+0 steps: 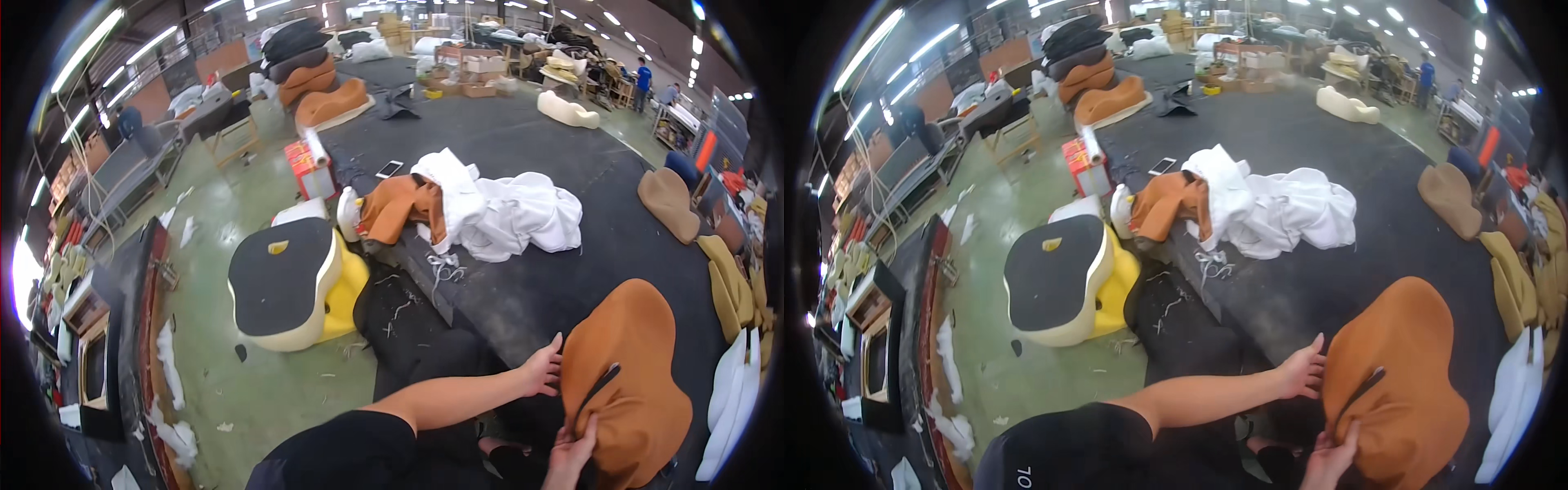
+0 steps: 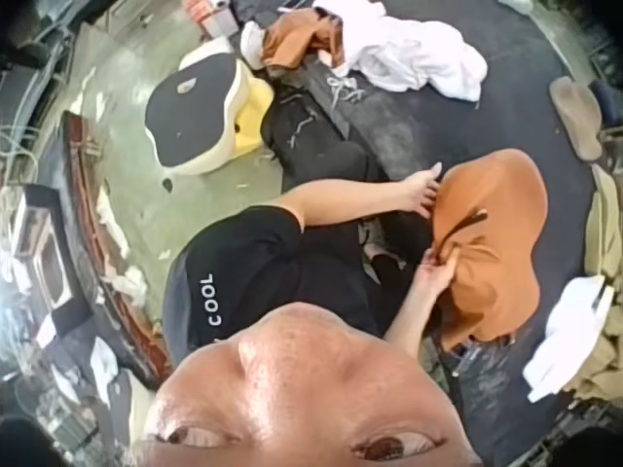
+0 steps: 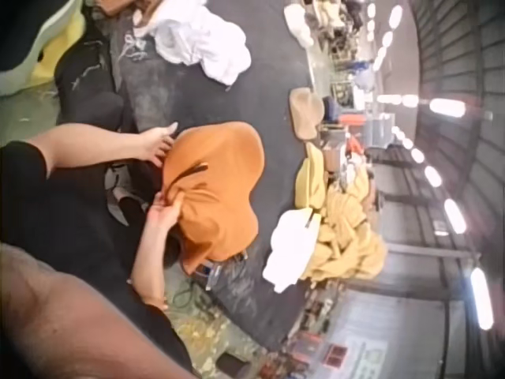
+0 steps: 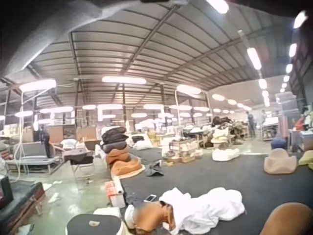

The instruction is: Manually fitting and smoothing a leather cover onto a foam chair seat component.

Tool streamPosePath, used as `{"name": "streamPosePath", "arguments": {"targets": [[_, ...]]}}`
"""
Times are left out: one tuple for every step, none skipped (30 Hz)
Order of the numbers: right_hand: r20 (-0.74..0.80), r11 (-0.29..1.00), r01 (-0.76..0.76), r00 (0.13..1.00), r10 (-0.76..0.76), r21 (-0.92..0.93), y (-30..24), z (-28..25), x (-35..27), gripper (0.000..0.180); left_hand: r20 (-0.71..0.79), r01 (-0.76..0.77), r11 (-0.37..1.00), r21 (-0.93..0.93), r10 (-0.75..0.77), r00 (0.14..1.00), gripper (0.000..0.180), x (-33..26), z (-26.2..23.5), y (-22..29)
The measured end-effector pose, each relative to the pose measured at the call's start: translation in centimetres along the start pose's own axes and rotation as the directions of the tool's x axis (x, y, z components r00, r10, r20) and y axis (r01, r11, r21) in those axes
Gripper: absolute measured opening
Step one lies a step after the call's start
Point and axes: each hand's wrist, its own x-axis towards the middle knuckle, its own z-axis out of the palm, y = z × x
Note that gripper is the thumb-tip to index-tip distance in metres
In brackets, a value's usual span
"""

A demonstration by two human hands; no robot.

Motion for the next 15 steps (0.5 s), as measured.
{"name": "streamPosePath", "arguments": {"targets": [[-0.001,1.0,-0.029,1.0,0.029,0.0,2.0,-0.4,-1.7,0.038,-0.065,-0.018,1.0,0.014,0.019,0.998,0.109,-2.4,-0.3,-0.7],[0.016,0.996,-0.094,0.995,0.094,-0.001,3.7,-1.1,-3.1,0.039,-0.125,-0.029,0.999,0.029,0.033,0.992,0.108,-5.0,-0.9,-1.6],[0.08,0.99,-0.139,0.987,0.137,0.011,6.1,-2.6,-3.1,0.04,-0.154,-0.03,0.999,0.013,0.032,0.988,0.111,-6.7,-2.0,-2.5],[0.135,0.985,-0.172,0.976,0.168,0.015,8.6,-4.2,-2.7,0.041,-0.179,-0.014,1.0,0.011,0.016,0.984,0.109,-7.5,-3.7,-3.6],[0.233,0.967,-0.252,0.943,0.236,0.041,10.4,-5.2,-2.9,0.041,-0.248,0.004,1.0,0.011,-0.001,0.969,0.109,-8.1,-4.5,-4.3],[0.235,0.962,-0.274,0.936,0.262,0.018,12.8,-6.8,-0.9,0.039,-0.295,0.028,1.0,-0.015,-0.031,0.955,0.105,-7.9,-5.8,-4.9],[0.273,0.948,-0.316,0.909,0.316,-0.043,14.4,-7.4,-0.1,0.038,-0.389,0.048,0.998,0.032,-0.032,0.921,0.098,-6.9,-7.5,-5.6],[0.284,0.903,-0.392,0.858,0.427,-0.175,16.7,-10.1,3.5,0.039,-0.485,0.065,0.992,0.11,-0.003,0.875,0.088,-6.9,-6.9,-5.5],[0.184,0.817,-0.496,0.809,0.558,-0.295,17.7,-9.6,4.0,0.04,-0.521,0.027,0.987,0.158,0.061,0.851,0.079,-6.8,-8.1,-5.6],[0.006,0.79,-0.521,0.834,0.552,-0.323,17.9,-8.4,3.5,0.042,-0.476,0.011,0.977,0.212,0.094,0.874,0.067,-6.7,-9.7,-5.5],[-0.028,0.735,-0.61,0.775,0.632,-0.298,18.7,-9.0,5.2,0.042,-0.498,-0.017,0.959,0.282,0.161,0.852,0.057,-6.2,-10.1,-5.7],[-0.003,0.715,-0.57,0.783,0.622,-0.406,18.4,-8.3,4.5,0.042,-0.478,-0.027,0.94,0.341,0.198,0.856,0.05,-6.5,-10.2,-5.4],[0.058,0.706,-0.531,0.779,0.625,-0.468,16.5,-6.2,1.7,0.039,-0.424,-0.109,0.902,0.419,0.3,0.855,0.042,-6.2,-12.5,-5.8],[0.095,0.688,-0.503,0.768,0.633,-0.523,15.4,-6.3,0.8,0.036,-0.35,-0.19,0.877,0.441,0.363,0.864,0.042,-6.5,-11.1,-6.2],[0.113,0.721,-0.424,0.817,0.566,-0.548,13.7,-5.7,-1.2,0.035,-0.396,-0.282,0.853,0.44,0.466,0.791,0.053,-6.3,-9.5,-7.2]]}}
